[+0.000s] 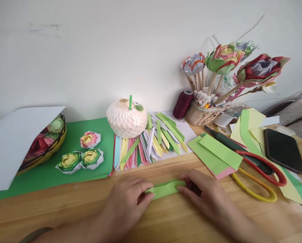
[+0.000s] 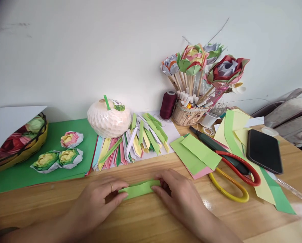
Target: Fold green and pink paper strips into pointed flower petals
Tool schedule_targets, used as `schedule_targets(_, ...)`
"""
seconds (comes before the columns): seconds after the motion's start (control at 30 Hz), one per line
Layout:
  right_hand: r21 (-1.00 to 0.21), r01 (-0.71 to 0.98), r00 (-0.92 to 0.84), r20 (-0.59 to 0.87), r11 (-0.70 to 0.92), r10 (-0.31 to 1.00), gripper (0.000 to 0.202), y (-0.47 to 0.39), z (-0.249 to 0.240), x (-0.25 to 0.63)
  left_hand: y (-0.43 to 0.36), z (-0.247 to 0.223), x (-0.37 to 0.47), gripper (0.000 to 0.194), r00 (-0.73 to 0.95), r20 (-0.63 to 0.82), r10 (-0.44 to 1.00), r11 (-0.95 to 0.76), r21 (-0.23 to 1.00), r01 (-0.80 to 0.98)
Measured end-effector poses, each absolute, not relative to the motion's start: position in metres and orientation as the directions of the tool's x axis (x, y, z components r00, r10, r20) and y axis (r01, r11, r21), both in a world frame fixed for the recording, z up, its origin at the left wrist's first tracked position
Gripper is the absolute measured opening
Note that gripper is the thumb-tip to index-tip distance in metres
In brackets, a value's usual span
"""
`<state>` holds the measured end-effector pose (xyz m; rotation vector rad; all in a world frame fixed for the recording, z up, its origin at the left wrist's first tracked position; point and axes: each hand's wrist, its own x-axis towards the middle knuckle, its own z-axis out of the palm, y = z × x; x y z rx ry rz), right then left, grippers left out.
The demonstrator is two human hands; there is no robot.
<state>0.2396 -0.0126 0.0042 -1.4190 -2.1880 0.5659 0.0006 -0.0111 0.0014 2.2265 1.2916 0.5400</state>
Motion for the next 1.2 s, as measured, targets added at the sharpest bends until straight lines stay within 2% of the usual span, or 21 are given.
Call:
schedule_targets(0.17, -0.512, 0.774, -0.335, 0.170, 0.373, 0.927, 0.003, -0.0124, 0.0027, 0.2358, -0.0105, 0.0027, 0.0056, 0.009, 0.367, -0.111, 0.924, -0.225, 0.617, 0.754)
schedule_targets(0.37, -0.472, 0.793, -0.340, 0.180, 0.385, 0.923, 0.006, -0.0122, -0.0005, 0.2350, -0.0102, 0.0018, 0.0068, 0.010, 0.378, -0.125, 0.917, -0.231, 0.606, 0.761)
schedule_targets(0.8, -0.450, 0.820, -0.326, 0.142, 0.354, 0.935, 0.017, -0.0130, 0.0014, 0.2333, -0.0086, 0.0006, 0.0055, 0.013, 0.446, 0.047, 0.894, -0.398, 0.541, 0.741)
schedule_targets(1.0, -0.432, 0.832, -0.322, 0.134, 0.348, 0.937, 0.017, -0.0129, 0.0009, 0.2323, -0.0104, 0.0001, 0.0051, 0.016, 0.437, 0.098, 0.894, -0.419, 0.529, 0.738)
schedule_targets(1.1, -0.423, 0.830, -0.333, 0.148, 0.364, 0.931, 0.015, -0.0127, 0.0006, 0.2341, -0.0112, -0.0004, 0.0056, 0.018, 0.472, 0.162, 0.867, -0.489, 0.465, 0.738)
schedule_targets(1.2, -0.431, 0.812, -0.358, 0.163, 0.393, 0.919, 0.015, -0.0120, 0.0006, 0.2354, -0.0105, 0.0005, 0.0066, 0.022, 0.524, 0.251, 0.814, -0.581, 0.342, 0.738)
